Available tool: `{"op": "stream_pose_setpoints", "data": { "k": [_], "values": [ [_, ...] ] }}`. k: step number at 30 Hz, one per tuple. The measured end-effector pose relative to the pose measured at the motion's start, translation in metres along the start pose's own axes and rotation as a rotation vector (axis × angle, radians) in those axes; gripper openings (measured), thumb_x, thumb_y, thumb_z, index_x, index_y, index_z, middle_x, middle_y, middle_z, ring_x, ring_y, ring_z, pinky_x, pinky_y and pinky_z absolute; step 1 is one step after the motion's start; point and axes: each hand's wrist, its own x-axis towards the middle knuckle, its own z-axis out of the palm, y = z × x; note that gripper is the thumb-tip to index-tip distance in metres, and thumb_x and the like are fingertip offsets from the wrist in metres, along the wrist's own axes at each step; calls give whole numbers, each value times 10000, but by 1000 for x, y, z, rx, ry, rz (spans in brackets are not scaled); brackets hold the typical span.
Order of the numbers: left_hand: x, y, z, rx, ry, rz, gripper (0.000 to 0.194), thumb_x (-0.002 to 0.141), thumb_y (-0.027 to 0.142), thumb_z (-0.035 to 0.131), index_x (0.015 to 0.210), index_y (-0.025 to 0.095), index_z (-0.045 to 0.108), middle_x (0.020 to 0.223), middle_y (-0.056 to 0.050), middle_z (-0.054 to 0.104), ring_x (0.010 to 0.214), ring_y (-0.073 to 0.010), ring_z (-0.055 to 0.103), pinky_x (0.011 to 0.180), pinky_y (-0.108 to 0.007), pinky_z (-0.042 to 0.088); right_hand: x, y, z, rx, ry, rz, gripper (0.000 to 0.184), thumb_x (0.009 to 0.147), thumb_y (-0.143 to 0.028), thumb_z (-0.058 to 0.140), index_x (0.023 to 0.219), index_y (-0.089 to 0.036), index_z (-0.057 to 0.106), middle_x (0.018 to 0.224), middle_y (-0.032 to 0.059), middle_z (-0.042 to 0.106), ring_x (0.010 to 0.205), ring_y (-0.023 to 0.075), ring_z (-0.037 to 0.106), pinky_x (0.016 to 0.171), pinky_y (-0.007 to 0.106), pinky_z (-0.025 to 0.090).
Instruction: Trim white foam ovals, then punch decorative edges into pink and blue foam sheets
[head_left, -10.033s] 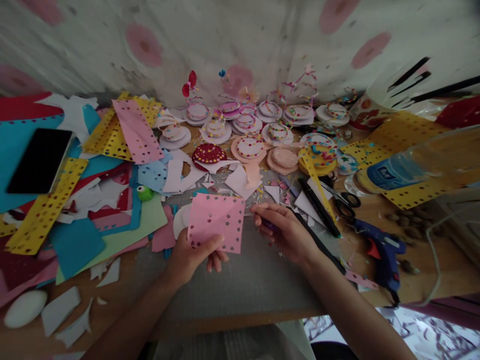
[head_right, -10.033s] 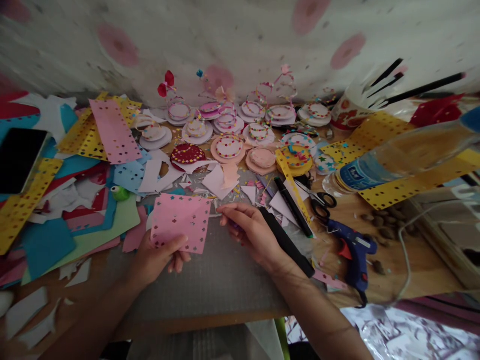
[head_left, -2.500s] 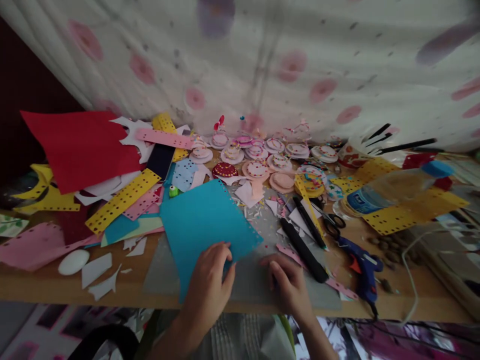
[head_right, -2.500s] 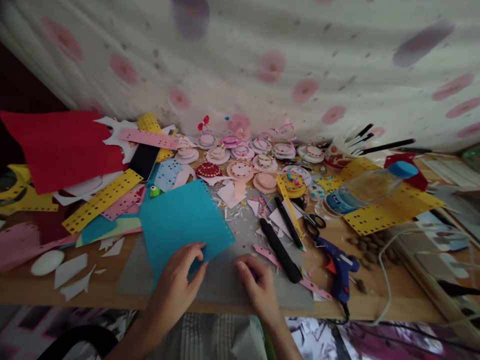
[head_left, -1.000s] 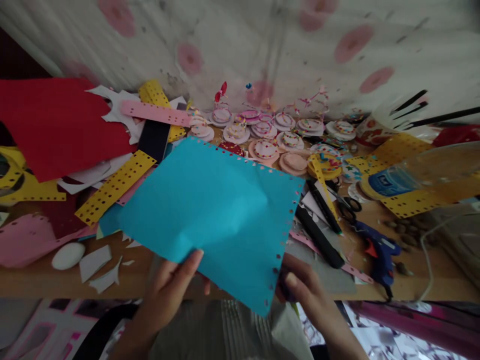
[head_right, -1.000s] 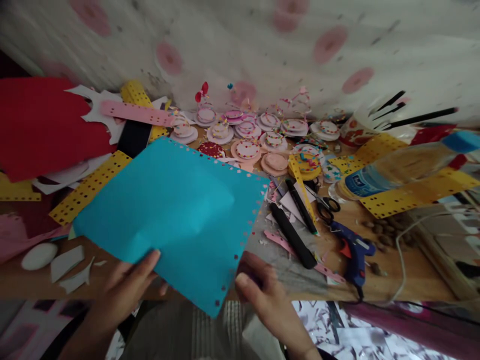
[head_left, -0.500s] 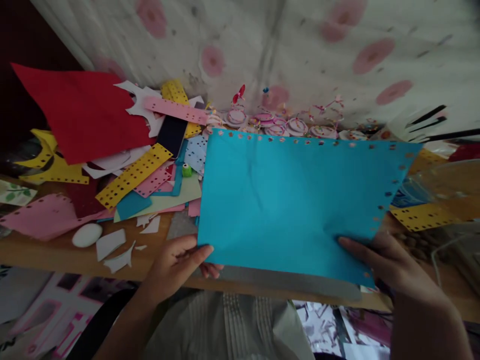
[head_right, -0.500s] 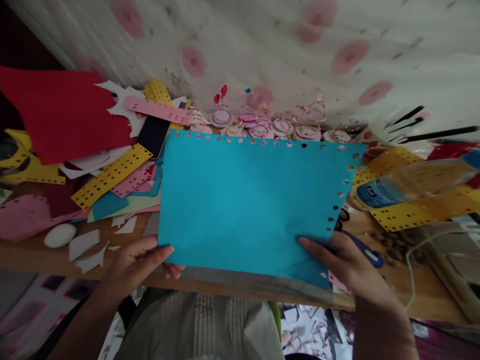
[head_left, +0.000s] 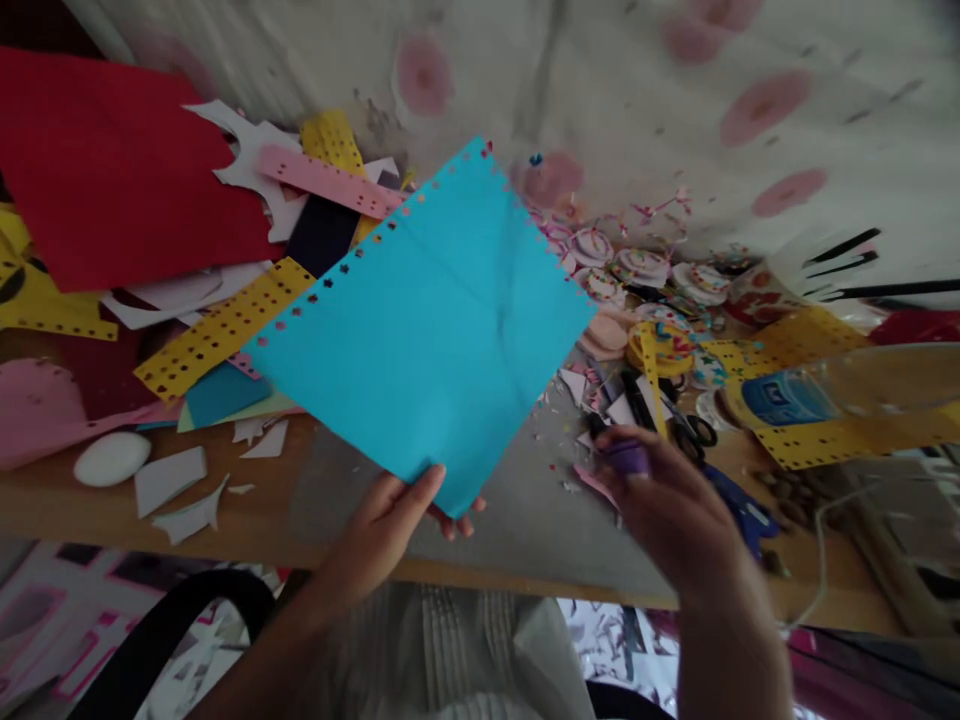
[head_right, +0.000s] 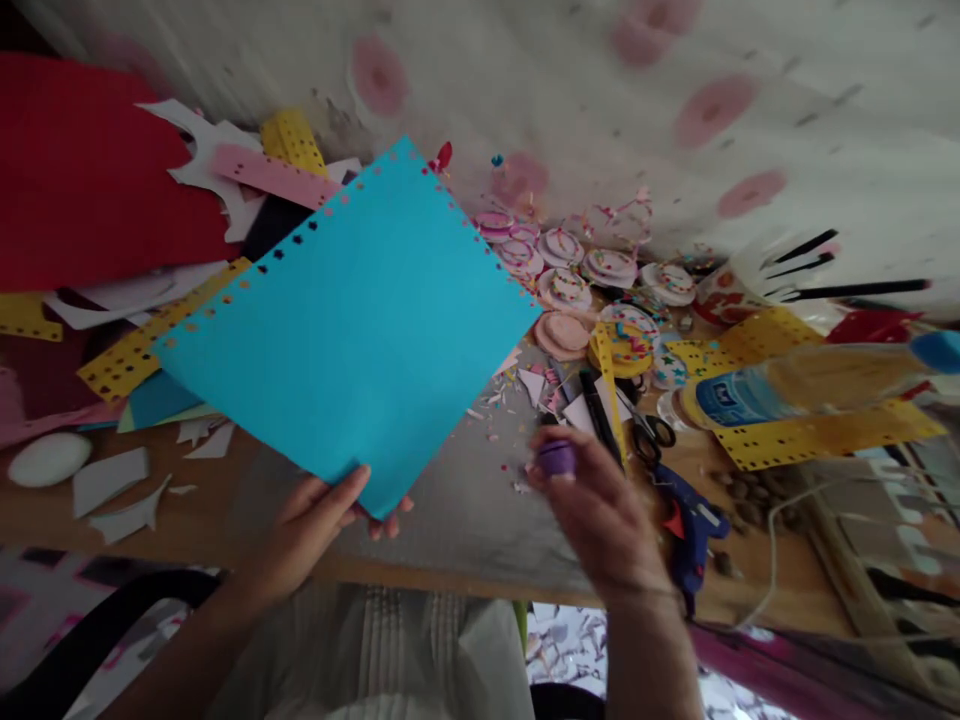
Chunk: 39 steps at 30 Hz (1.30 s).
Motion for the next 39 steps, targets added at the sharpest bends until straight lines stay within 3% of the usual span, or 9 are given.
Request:
{"op": "stream_pose_setpoints", "data": {
  "k": [3,8,15,23,32,39],
  "values": [
    [5,-16,10,23,-8,-61,412,918,487,504,718,153,640,668,-38,662,618,-129,587,620,-247,476,-28,26,31,135,-123,180,337,791,-383,721,1098,-271,637,1096,58,672,831,174,633,804,332,505],
    [15,-25,16,197,-23,-72,522,890,553,487,519,184,480,478,29,481,479,-89,456,533,-228,386,-41,43,61,311,-197,321,307,836,-484,655,913,-191,602,771,33,698,587,111,594,586,238,495],
    [17,-20,16,213,46,-117,528,844,577,522,483,194,487,388,54,399,411,-85,412,480,-228,351,-36,43,61,287,-238,404,415,801,-562,658,800,-157,569,567,-15,617,418,52,478,421,155,383],
    [11,-23,21,211,97,-114,528,841,524,542,434,204,436,392,45,409,426,-88,439,503,-230,379,-34,46,67,369,-266,413,395,800,-548,666,842,-167,571,562,-26,608,411,51,478,419,148,398],
    [11,-21,22,186,103,-113,485,836,517,547,480,191,500,390,51,421,408,-85,427,476,-226,356,-38,43,67,433,-294,409,360,820,-503,667,934,-182,550,601,-23,625,442,54,497,441,147,409],
    [6,-27,21,223,88,-132,466,855,523,540,536,183,518,443,42,451,452,-93,449,480,-225,355,-33,41,66,295,-266,420,369,771,-500,721,870,-167,597,611,-19,619,482,61,509,481,161,409]
  ]
}}
